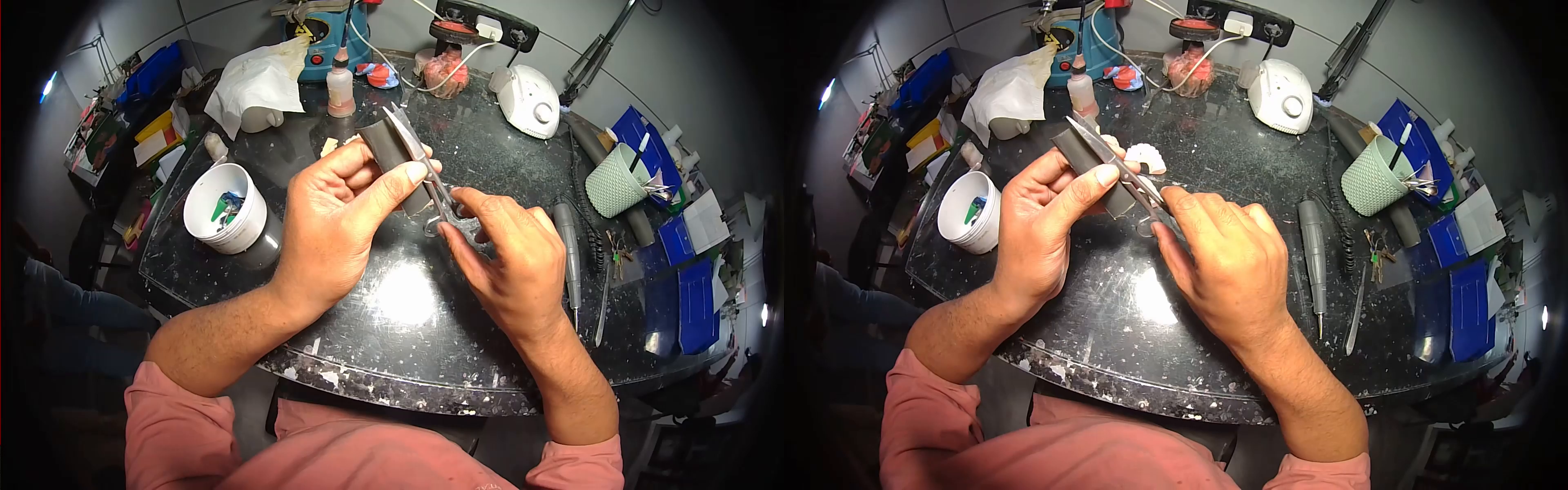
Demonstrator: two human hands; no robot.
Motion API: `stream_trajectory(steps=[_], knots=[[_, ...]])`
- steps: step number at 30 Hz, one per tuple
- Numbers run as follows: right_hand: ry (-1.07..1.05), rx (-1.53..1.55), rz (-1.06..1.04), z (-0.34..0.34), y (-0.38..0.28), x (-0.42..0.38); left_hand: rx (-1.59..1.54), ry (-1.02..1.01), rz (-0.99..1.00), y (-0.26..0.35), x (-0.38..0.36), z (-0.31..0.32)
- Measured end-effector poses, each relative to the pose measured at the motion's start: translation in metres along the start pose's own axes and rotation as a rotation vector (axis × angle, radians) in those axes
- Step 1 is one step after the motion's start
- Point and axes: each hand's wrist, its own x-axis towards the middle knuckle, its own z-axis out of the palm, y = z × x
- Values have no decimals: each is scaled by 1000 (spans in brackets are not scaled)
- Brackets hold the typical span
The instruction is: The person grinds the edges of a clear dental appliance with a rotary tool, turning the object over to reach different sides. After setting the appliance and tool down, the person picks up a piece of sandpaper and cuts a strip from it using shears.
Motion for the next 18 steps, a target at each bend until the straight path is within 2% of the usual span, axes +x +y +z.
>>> stream_trajectory(steps=[5, 8, 9, 12, 13, 15, 18], knots=[[5, 50, 16, 5, 1, -3, 24, -35, -15, 0, 1, 1], [-6, 405, 305, 12, 2, -5, 34, -53, -91, 4, 3, -1], [-6, 405, 306, 11, 4, -4, 33, -53, -154, 5, 4, -3], [7, 840, 384, 8, 4, 0, -116, -33, -158, 4, 9, -2], [5, 840, 382, 5, 2, 1, -177, -46, -173, 7, 11, -2], [-198, 865, 456, -1, 1, 1, -111, -11, -166, 13, 12, -1], [-242, 755, 344, 5, 0, 0, 27, 4, -107, 18, 13, -2]])
